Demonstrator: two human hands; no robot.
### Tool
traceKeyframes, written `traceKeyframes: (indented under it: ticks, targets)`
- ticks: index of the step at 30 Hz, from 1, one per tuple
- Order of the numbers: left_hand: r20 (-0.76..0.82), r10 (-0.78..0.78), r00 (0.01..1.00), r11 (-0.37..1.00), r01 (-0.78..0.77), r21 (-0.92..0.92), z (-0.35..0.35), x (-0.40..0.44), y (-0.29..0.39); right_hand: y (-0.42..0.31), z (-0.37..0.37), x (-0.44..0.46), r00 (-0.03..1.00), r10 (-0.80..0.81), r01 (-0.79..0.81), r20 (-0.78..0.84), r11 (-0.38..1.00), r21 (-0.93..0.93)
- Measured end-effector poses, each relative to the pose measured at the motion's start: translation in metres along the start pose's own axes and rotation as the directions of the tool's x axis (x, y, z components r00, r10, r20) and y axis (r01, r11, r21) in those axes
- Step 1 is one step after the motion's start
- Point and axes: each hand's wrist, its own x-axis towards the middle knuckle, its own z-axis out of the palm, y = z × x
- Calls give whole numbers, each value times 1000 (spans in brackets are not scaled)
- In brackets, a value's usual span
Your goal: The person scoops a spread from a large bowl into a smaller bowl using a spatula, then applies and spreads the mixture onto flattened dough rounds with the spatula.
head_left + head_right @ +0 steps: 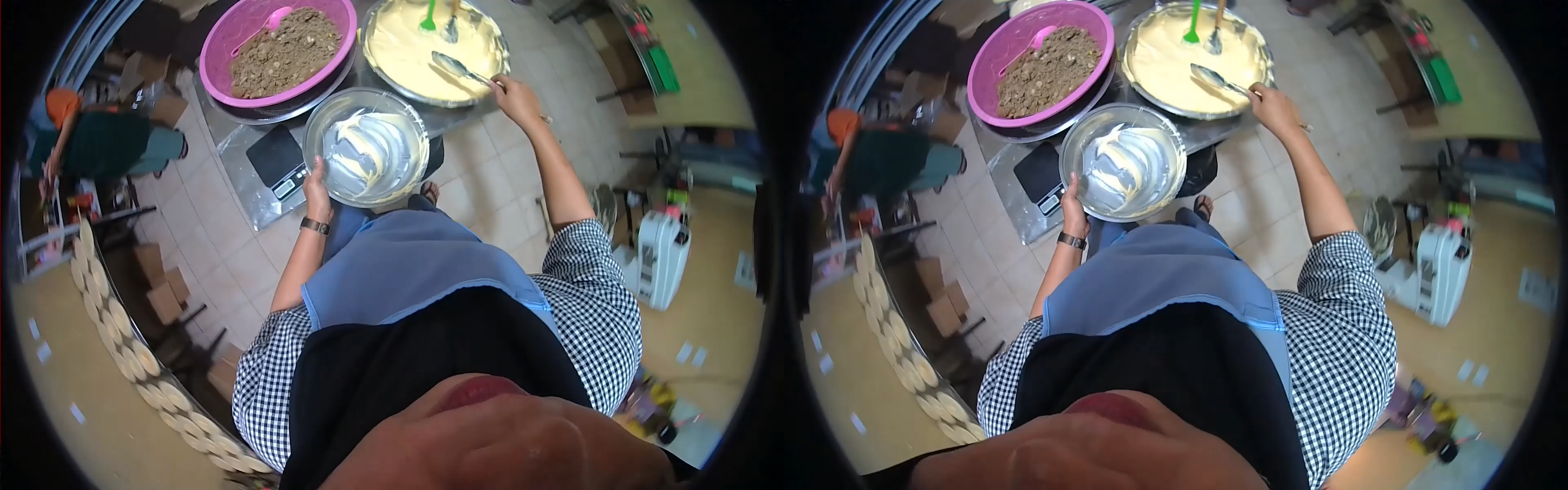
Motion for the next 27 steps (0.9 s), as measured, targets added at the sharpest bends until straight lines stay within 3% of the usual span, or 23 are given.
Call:
traceKeyframes:
  ticks: [1,3,5,7,10,13,16,17,19,21,27]
  targets:
    - [-39,10,999,1000,-11,-19,17,-8,-8,14,3,27,999,-41,41,18,999,1]
    - [-182,30,983,999,-35,-27,48,-22,-27,34,7,74,976,-75,117,206,973,-198]
    - [-267,54,962,996,-69,-48,81,-37,-43,43,11,97,950,-123,194,288,953,-232]
    - [-326,86,941,992,-109,-55,114,-56,-47,48,15,102,891,-198,252,408,964,-81]
    - [-414,43,909,992,-87,-87,168,-87,-37,66,36,115,855,-289,298,431,953,48]
    - [-392,112,913,988,-143,-50,165,-79,-70,92,66,130,839,-387,329,383,921,211]
    - [-437,133,889,984,-172,-51,172,-89,-81,92,64,139,724,-298,-76,622,862,501]
    - [-463,132,876,985,-170,-41,173,-94,-81,90,58,140,718,-311,-64,622,861,504]
    - [-493,144,858,981,-190,-44,172,-106,-80,87,47,143,619,-286,-273,731,795,542]
    - [-509,174,843,959,-262,-104,171,-116,-73,91,38,145,605,-306,-293,735,773,563]
    - [-508,219,833,954,-291,-65,192,-125,-34,112,23,154,591,-395,-351,703,659,665]
